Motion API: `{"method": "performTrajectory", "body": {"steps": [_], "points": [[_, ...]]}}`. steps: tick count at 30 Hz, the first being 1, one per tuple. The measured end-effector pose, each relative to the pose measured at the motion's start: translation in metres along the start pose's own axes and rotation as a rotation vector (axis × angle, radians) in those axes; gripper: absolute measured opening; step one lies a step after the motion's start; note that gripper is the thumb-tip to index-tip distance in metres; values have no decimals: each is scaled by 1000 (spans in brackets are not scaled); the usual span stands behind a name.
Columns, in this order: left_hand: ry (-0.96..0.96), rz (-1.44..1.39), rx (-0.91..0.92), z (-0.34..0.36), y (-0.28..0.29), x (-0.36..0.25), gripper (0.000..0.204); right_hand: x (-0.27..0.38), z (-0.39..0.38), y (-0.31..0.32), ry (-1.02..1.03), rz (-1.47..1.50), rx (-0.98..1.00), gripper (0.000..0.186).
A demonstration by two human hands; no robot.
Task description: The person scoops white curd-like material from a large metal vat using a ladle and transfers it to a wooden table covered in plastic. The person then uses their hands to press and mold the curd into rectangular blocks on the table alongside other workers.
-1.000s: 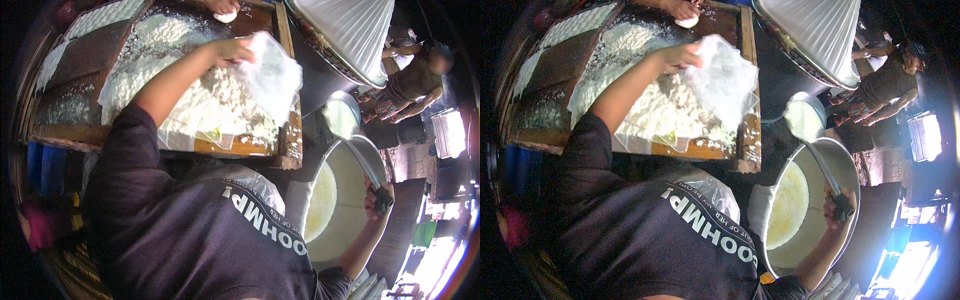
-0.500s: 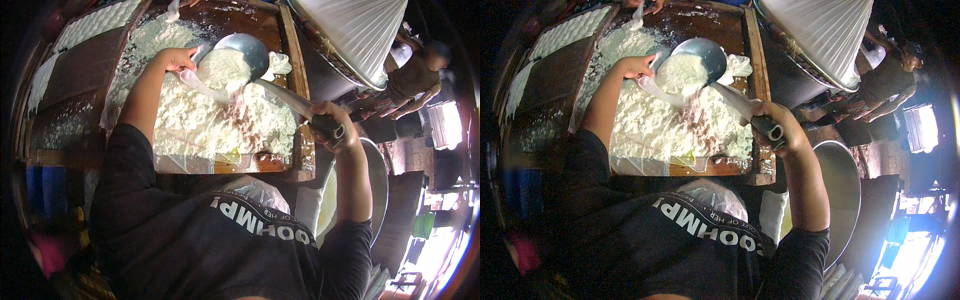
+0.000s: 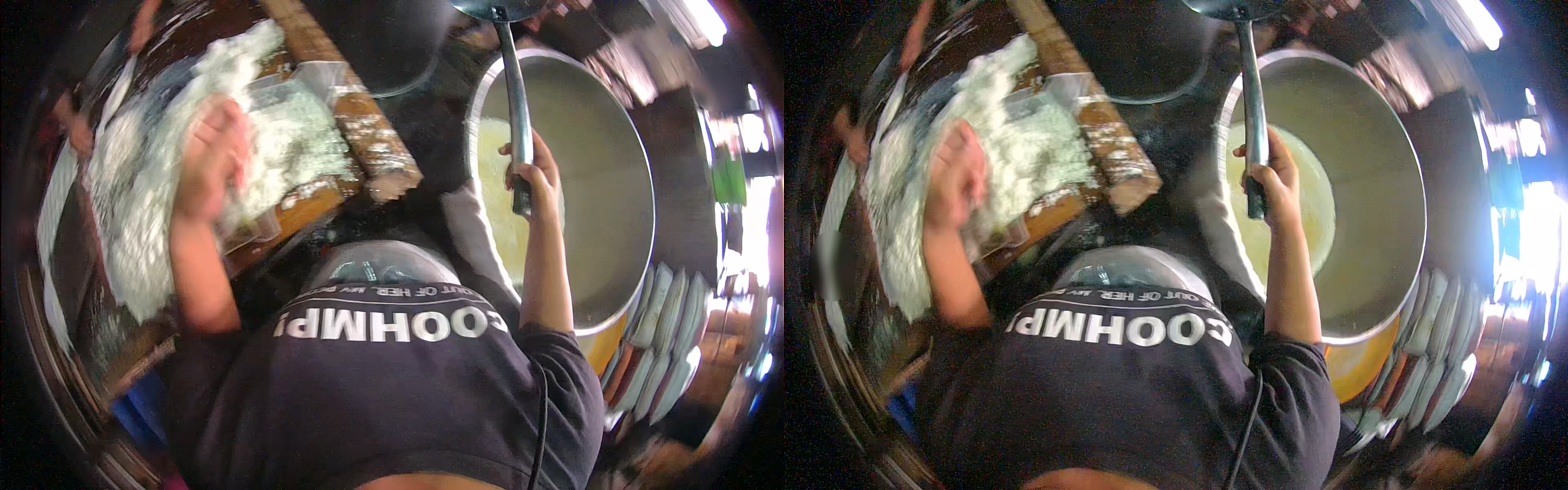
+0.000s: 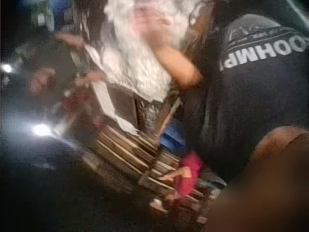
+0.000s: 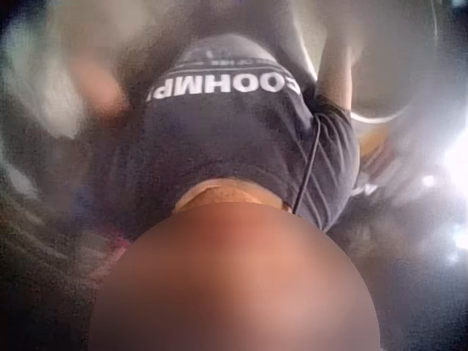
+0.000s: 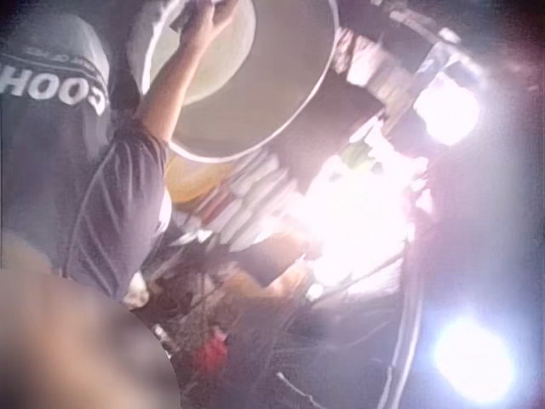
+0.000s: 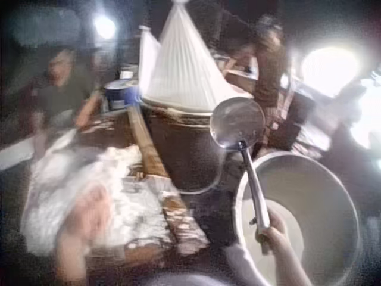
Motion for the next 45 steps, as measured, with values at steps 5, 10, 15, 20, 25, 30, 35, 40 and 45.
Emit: {"method": "performTrajectory", "body": {"steps": [5, 10, 15, 20, 25, 30, 35, 40, 45], "points": [[790, 339, 628, 53, -177, 205, 13, -137, -69, 161, -505, -151, -538, 29], [930, 29, 501, 56, -202, 342, 22, -286, -102, 290, -857, 232, -787, 11], [816, 258, 556, 51, -218, 344, 30, -362, -65, 364, -1018, 136, -832, 9], [1184, -197, -52, 40, -210, 329, 40, -447, -9, 419, -1080, -175, -677, 18], [1003, -622, -306, 28, -194, 346, 42, -459, 38, 401, -1037, -270, -470, 28], [1074, -235, -115, -36, -154, 379, 38, -479, 41, 355, -885, 206, -493, 15], [1283, -350, -237, -9, -188, 352, 47, -459, 22, 316, -766, 512, -427, 13], [1441, 253, -77, 35, -229, 271, 62, -401, -22, 285, -781, 683, -258, 12], [590, 543, -384, -21, -163, 256, 17, -324, -79, 268, -818, 865, -268, 14]]}}
Point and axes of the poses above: each hand's wrist, its own z-axis towards the middle knuckle, its own y-axis out of the back of the hand, x = y × z, the point moved 4 cm from there along z, towards the middle knuckle, and after that the axes turned 14 degrees about x, right-handed, at the moved point
